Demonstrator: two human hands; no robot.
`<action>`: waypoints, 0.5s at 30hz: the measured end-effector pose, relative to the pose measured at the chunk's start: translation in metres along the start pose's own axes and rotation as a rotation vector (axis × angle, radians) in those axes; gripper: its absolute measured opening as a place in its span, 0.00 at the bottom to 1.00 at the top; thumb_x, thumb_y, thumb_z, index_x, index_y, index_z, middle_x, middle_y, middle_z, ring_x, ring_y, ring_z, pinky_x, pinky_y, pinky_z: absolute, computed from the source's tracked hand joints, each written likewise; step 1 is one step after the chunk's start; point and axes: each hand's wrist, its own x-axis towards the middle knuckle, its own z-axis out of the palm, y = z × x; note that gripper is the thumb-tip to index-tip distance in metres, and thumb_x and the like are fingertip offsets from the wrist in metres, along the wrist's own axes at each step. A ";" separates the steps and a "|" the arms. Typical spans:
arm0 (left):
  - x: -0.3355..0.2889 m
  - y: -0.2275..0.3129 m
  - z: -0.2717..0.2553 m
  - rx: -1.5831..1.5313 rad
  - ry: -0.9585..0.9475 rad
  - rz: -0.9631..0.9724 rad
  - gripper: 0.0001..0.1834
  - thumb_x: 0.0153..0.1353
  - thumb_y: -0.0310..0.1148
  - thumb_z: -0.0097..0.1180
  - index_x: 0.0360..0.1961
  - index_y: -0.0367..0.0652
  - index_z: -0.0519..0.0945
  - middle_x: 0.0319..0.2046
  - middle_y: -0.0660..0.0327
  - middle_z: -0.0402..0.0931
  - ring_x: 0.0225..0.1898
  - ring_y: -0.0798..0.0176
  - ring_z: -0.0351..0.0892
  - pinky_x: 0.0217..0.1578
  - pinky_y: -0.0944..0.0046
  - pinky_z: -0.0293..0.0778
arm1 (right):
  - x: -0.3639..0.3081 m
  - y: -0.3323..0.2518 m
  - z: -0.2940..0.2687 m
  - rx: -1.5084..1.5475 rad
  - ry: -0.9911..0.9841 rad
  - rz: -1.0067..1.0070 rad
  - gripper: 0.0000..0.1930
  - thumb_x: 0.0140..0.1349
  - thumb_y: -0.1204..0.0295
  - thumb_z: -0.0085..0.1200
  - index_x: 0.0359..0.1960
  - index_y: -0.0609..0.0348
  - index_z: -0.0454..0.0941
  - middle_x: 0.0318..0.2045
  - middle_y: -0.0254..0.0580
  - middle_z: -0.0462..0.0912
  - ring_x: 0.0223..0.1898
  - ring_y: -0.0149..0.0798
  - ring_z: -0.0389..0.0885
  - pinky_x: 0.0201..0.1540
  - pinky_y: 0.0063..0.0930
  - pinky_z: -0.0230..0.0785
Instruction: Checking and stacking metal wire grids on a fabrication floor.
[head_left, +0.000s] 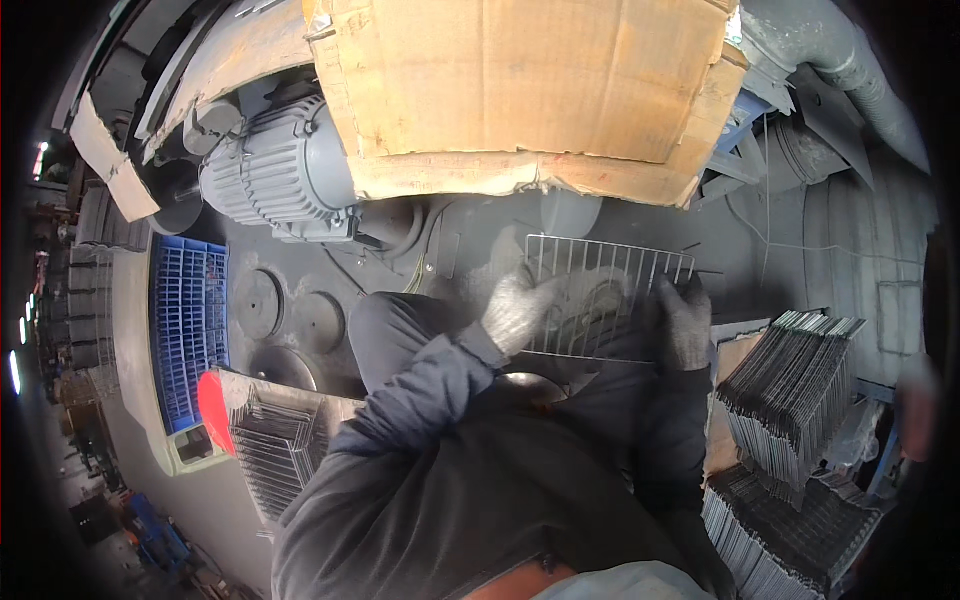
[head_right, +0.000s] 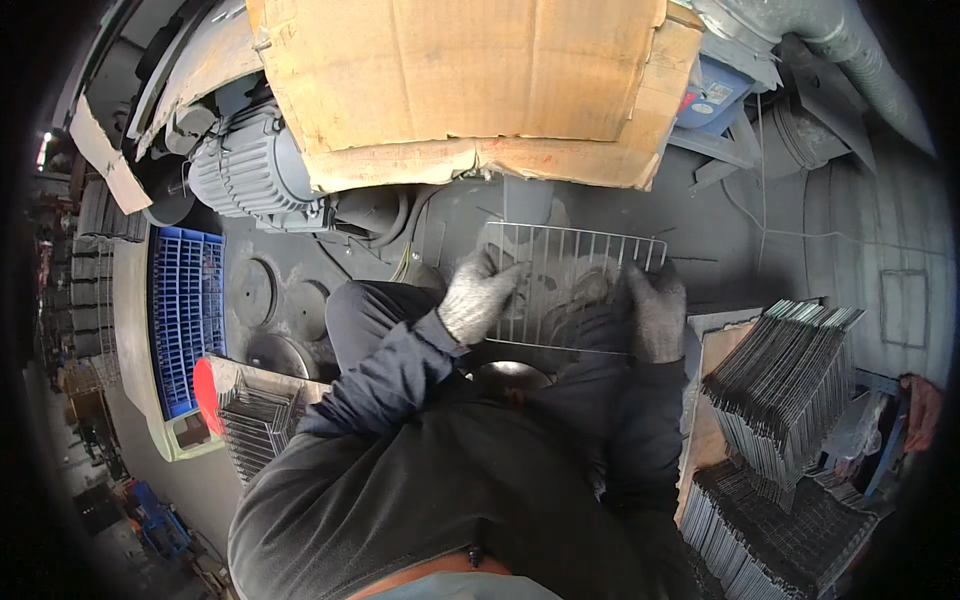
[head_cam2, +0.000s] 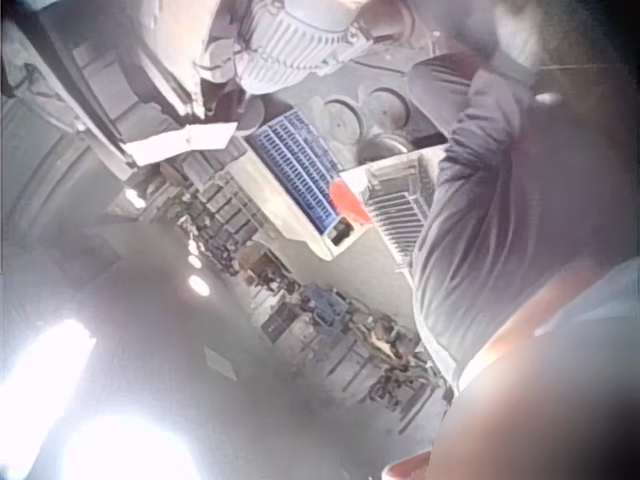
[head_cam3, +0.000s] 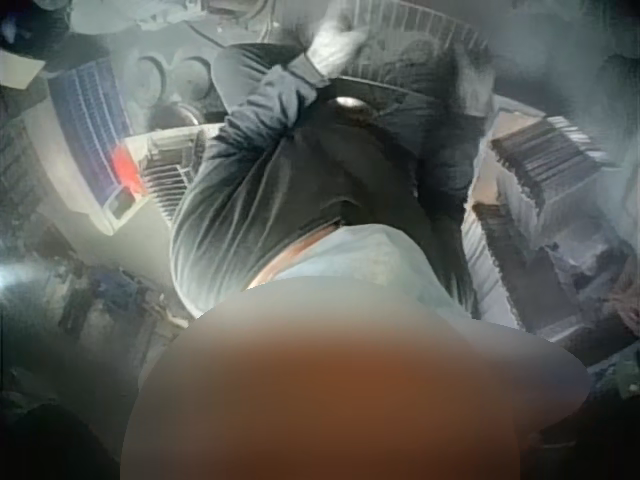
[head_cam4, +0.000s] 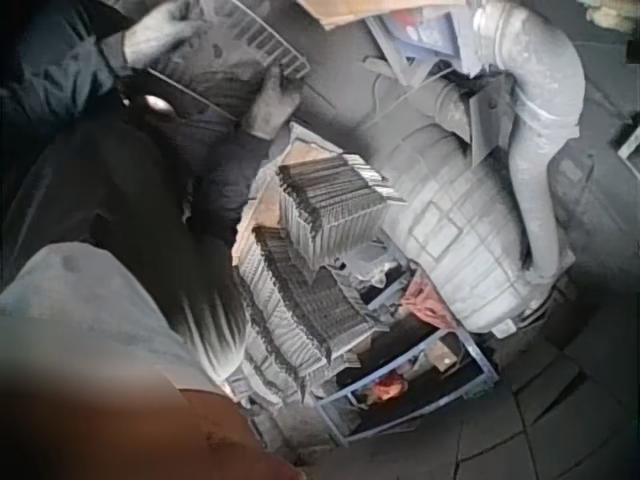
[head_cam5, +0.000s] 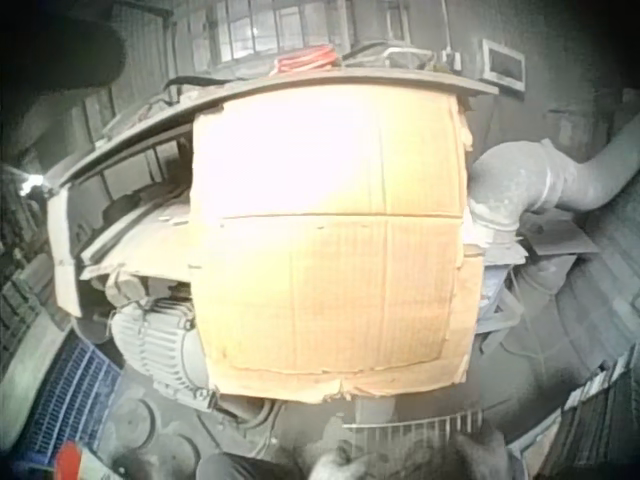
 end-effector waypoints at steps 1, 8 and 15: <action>0.001 0.001 0.004 0.021 0.025 0.000 0.14 0.74 0.32 0.67 0.51 0.38 0.77 0.35 0.59 0.84 0.25 0.67 0.83 0.25 0.64 0.83 | 0.002 0.003 0.003 0.000 0.003 -0.002 0.13 0.73 0.74 0.62 0.56 0.63 0.84 0.47 0.35 0.87 0.42 0.28 0.82 0.47 0.25 0.76; -0.041 0.041 -0.073 -0.049 0.250 -0.075 0.07 0.75 0.29 0.63 0.46 0.38 0.80 0.32 0.60 0.84 0.25 0.66 0.84 0.25 0.65 0.82 | -0.003 0.002 0.117 -0.506 -0.100 0.101 0.16 0.70 0.62 0.68 0.46 0.66 0.89 0.32 0.45 0.89 0.36 0.41 0.87 0.43 0.41 0.78; 0.002 0.007 0.000 0.108 0.022 -0.004 0.12 0.73 0.30 0.66 0.51 0.35 0.80 0.34 0.61 0.84 0.28 0.68 0.81 0.28 0.65 0.79 | 0.010 0.006 0.012 0.001 -0.126 0.000 0.16 0.72 0.74 0.61 0.59 0.66 0.83 0.44 0.38 0.88 0.40 0.34 0.85 0.45 0.31 0.78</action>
